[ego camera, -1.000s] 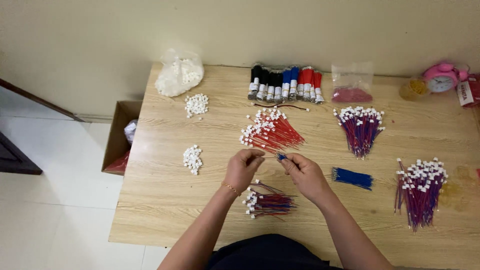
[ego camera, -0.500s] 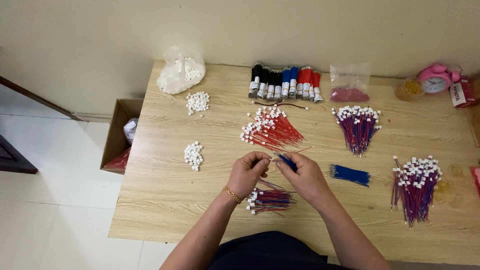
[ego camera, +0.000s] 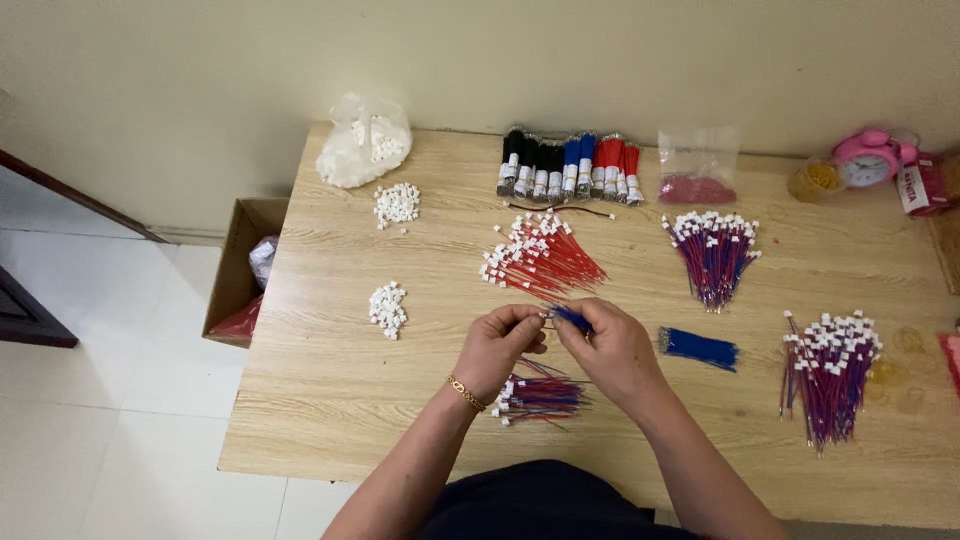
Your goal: Assembling electrical wires by attaching small white connectors to the ends of blue wires
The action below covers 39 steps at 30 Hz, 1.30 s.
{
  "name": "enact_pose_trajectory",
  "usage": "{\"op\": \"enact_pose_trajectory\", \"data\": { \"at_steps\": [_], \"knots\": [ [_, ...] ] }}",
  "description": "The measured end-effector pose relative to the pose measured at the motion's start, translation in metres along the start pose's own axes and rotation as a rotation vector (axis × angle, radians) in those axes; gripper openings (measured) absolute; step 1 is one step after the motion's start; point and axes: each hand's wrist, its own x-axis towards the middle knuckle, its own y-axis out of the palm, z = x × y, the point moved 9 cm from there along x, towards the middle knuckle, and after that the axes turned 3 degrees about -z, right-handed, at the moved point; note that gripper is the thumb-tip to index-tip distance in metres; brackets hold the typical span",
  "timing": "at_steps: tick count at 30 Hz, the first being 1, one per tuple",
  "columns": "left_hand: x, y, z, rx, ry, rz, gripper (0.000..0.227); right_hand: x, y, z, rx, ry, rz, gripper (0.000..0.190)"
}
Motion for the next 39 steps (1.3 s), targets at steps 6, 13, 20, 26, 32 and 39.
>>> {"op": "enact_pose_trajectory", "data": {
  "at_steps": [6,13,20,26,32,39],
  "knots": [
    [-0.009,0.009,-0.004,-0.033,-0.047,0.01,0.018,-0.004,0.013,-0.032,0.316,0.191,0.026,0.011],
    [-0.009,0.012,0.0,-0.081,-0.063,0.01,0.017,-0.005,-0.001,-0.02,0.218,0.108,-0.039,0.009],
    [-0.008,0.01,0.008,-0.344,-0.148,0.004,0.02,-0.004,-0.001,-0.023,0.111,0.092,-0.016,0.013],
    [-0.009,0.012,0.008,-0.383,-0.154,0.031,0.021,-0.007,-0.001,-0.022,0.095,0.116,-0.006,0.015],
    [-0.008,0.012,0.01,-0.343,-0.146,0.035,0.022,-0.005,0.003,-0.033,0.082,0.135,0.003,0.015],
    [-0.007,0.013,0.007,-0.23,-0.075,0.019,0.023,-0.011,0.007,-0.03,0.07,0.193,0.019,0.016]
  ]
}}
